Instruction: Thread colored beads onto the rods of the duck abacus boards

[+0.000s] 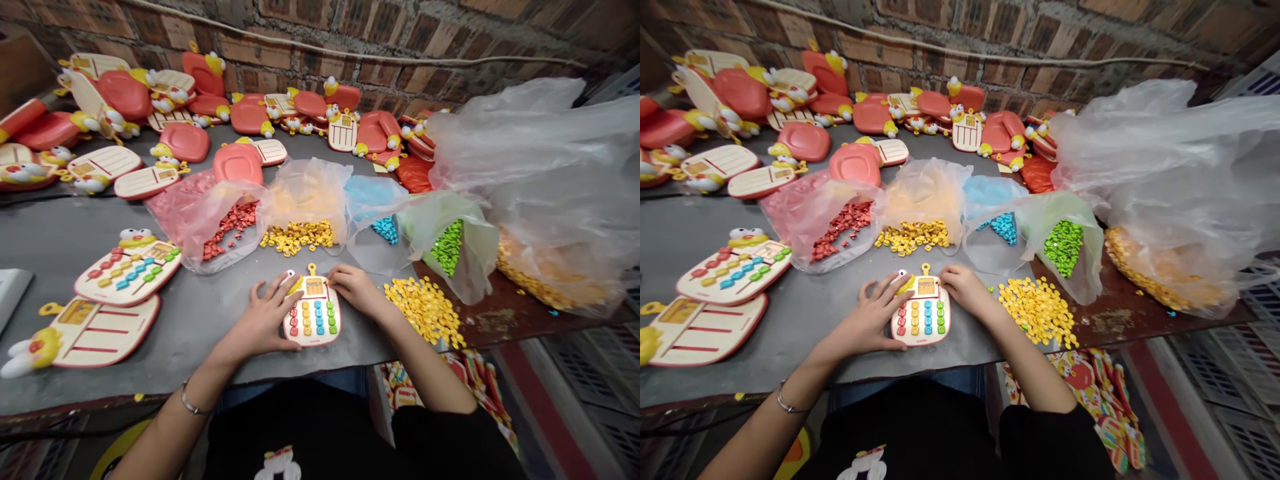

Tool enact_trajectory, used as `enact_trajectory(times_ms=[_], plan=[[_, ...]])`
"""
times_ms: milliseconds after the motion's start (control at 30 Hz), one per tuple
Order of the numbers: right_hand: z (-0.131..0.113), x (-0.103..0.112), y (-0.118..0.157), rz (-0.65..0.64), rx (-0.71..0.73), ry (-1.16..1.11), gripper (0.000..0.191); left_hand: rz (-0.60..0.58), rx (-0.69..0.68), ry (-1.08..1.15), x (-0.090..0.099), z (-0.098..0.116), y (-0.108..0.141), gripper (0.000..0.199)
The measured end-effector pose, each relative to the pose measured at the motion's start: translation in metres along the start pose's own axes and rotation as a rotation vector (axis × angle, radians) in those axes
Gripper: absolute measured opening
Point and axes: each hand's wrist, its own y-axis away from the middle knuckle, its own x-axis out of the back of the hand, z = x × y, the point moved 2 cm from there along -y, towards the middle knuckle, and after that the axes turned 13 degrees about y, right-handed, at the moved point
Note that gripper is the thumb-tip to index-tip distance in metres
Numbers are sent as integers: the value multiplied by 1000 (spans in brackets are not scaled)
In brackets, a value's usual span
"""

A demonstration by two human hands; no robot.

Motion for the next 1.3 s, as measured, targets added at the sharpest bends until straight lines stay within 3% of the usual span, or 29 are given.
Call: enact_trajectory(times_ms=[200, 333, 433, 533, 600, 700, 933, 1067, 1167, 1300], plan=[[-7, 1, -21, -187, 15, 101, 19, -15, -5, -8, 0, 0, -1, 99], [-1, 4, -33, -253, -7, 45, 20, -6, -10, 13, 0, 0, 0, 99], [16, 1, -46, -398, -135, -185, 16, 1, -17, 35, 0, 1, 0, 98], [36, -10, -59, -641, -329, -428, 32, -3, -15, 26, -1, 0, 0, 97], [45, -17, -66, -756, -398, -491, 41, -10, -9, 24, -3, -1, -1, 99], [52, -25, -72, -811, -427, -490, 47, -14, -10, 41, -9, -4, -2, 104], [52, -26, -68, -779, -460, -520, 49, 3, -17, 85, -13, -6, -4, 108], [39, -14, -57, -695, -371, -469, 39, 18, -8, 75, -9, -8, -2, 109], [20, -8, -44, -503, -330, -449, 34, 42, -35, 69, -6, -10, 1, 109], [-5, -5, -12, -171, -405, -554, 36, 106, -138, 61, -1, -7, 6, 110]])
